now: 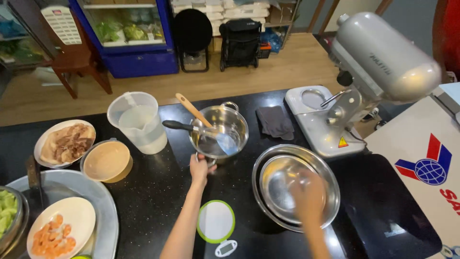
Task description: Measure powder using a scale, pour it into a pot, add water from a pitcher, and whisk the mixture thoroughly.
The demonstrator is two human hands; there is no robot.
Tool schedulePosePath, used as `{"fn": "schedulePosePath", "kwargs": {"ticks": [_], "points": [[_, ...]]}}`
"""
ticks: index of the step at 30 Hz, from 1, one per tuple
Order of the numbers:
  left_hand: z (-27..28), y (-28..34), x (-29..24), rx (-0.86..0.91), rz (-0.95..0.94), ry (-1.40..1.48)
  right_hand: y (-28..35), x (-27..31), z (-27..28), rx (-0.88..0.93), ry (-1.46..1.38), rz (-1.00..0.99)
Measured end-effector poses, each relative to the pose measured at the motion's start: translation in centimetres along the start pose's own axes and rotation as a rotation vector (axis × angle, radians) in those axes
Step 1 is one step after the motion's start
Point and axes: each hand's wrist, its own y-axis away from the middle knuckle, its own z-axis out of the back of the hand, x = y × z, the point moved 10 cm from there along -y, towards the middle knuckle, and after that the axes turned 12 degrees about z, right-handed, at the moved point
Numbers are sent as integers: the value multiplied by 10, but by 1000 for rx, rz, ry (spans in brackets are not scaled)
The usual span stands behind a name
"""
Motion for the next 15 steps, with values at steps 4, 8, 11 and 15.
{"fn": "schedulePosePath", "kwargs": {"ticks": [4,8,11,15], "points": [[42,57,20,120,81,-47,-12,195,-100,16,-147,756],[80,96,29,159,166,-46,-10,209,-246,369,38,680],[96,110,25,161,196,-18,-7,177,-294,525,-49,377],[111,126,20,135,193,58,-24,222,-208,276,-30,490]]}}
